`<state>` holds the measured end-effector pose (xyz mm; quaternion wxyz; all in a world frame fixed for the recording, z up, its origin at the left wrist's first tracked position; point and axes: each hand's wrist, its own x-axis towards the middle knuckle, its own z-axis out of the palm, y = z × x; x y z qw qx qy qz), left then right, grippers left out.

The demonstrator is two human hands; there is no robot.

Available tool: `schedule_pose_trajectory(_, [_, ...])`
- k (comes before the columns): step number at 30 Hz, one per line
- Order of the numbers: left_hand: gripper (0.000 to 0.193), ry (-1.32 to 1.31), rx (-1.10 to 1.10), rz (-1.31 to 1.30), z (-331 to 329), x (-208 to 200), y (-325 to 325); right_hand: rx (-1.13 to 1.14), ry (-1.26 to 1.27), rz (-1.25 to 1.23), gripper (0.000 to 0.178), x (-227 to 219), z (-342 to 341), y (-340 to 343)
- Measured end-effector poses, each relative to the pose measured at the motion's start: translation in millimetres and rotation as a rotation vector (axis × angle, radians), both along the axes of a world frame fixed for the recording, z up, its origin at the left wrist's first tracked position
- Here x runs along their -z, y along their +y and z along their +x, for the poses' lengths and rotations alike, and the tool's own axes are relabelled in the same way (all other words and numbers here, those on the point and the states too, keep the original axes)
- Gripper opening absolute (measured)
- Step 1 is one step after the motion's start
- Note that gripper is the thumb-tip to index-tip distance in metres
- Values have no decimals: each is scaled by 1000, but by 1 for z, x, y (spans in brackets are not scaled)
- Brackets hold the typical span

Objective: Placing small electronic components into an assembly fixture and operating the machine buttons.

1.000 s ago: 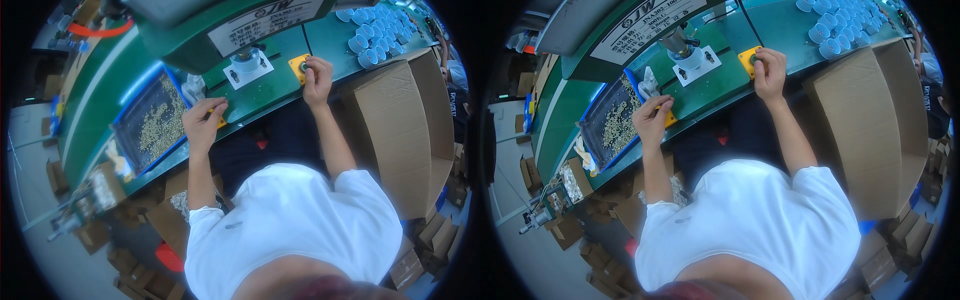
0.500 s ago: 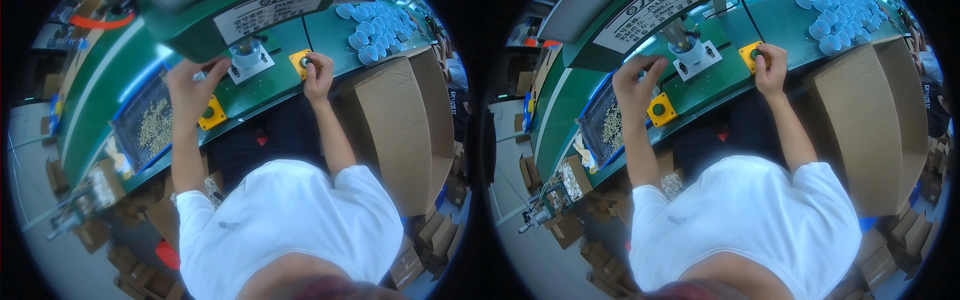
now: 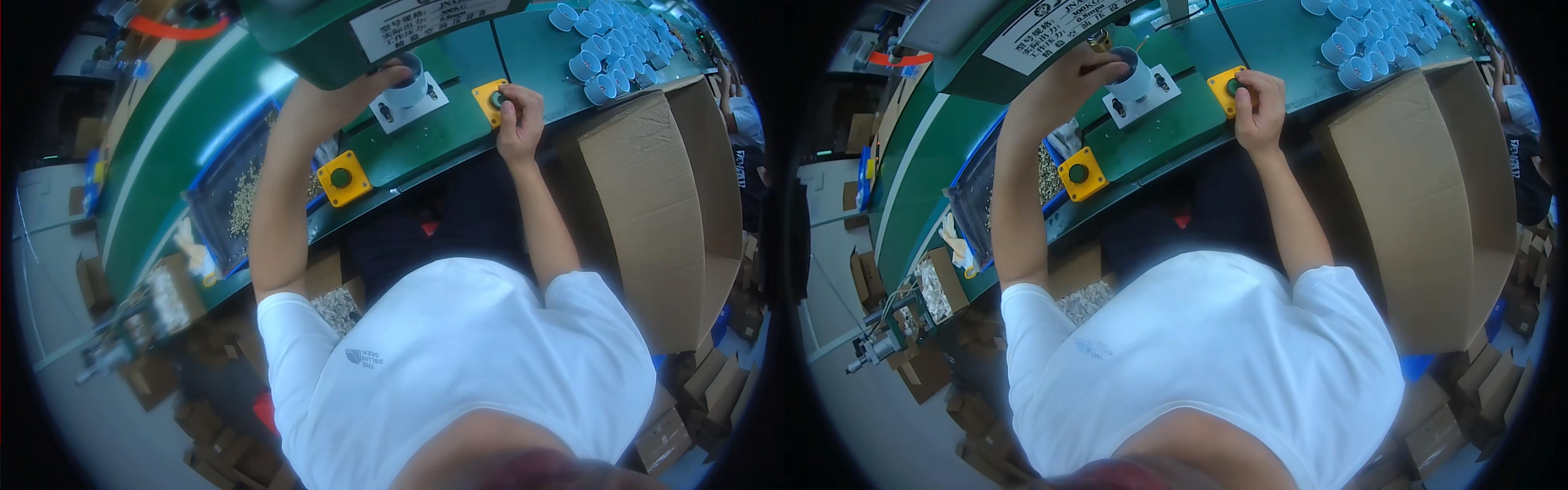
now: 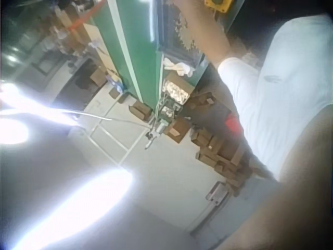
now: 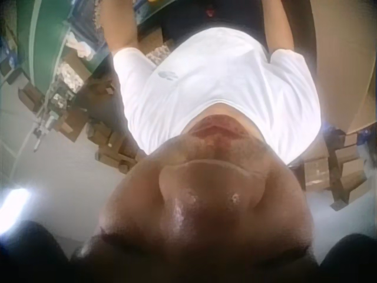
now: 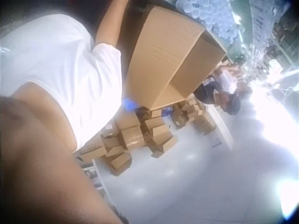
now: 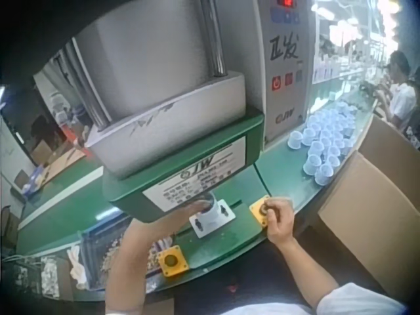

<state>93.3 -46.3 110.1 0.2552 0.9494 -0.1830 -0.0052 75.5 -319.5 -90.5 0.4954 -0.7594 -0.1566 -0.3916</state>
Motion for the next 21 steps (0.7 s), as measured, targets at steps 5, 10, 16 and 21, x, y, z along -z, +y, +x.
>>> schedule_pose_trajectory(5, [21,-323,-264,-331,-94,87,45,52,-38,-145,11,-9,-3,-9])
schedule_pose_trajectory(10, [18,-513,-307,-186,-140,138,57,76,2,-139,9,-12,-9,-13])
schedule_pose_trajectory(16, [18,-367,-42,31,-115,85,76,-44,40,-215,24,-19,-8,-15])
schedule_pose_trajectory(21, [18,-418,-314,-40,-89,120,126,6,51,-102,34,-19,-14,-6])
